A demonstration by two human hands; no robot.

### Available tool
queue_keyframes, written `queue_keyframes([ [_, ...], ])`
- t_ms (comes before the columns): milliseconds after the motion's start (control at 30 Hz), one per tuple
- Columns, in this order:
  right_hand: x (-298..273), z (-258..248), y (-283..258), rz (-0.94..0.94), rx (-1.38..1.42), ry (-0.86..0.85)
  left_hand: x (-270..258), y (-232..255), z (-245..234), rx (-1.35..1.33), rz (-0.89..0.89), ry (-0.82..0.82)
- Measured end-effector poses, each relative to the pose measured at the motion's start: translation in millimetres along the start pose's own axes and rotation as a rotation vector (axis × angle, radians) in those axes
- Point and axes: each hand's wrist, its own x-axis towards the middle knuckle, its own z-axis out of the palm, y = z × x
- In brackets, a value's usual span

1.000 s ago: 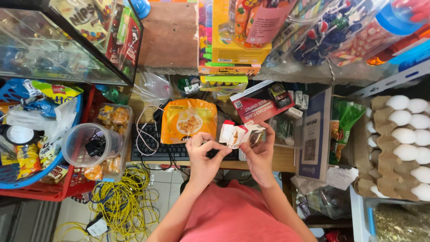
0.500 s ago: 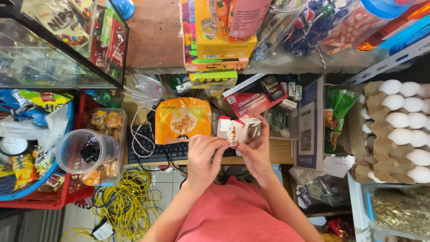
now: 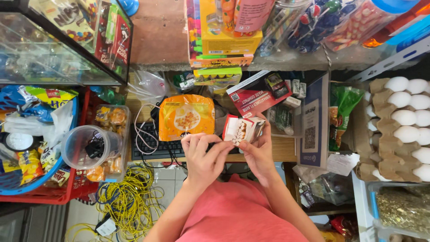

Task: The person handles various items at a cluttered counter, including a small box, currency notes, a cable, and a plastic bag. They open a refrigerator to place the bag inside, then return to the counter to wipe a keyboard and mouse with a cloth and organize the workspace.

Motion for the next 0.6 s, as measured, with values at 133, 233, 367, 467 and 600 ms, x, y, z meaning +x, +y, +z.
queue_keyframes([
  [133,0.0,10.3,-3.1,-0.131,-0.163,-0.029,-10.7,-4.8,7.8,-0.118,-0.206,-0.009],
  [233,2.1,16.0,-8.5,-0.228,-0.362,-0.053,-16.8,-9.2,13.0,-0.587,-0.603,-0.105],
  [367,-0.3,13.1,-12.1,-0.073,-0.148,-0.021,-21.4,-4.2,14.2,-0.602,-0.544,-0.089],
  [467,-0.3,3.5,-5.7,-0.015,0.017,-0.077,-22.9,8.1,11.8,-0.2,-0.256,0.017],
  [600,8.4,-27.8,13.8,-0.051,-0.015,0.003,-21.6,20.3,0.1,-0.36,-0.221,0.185],
])
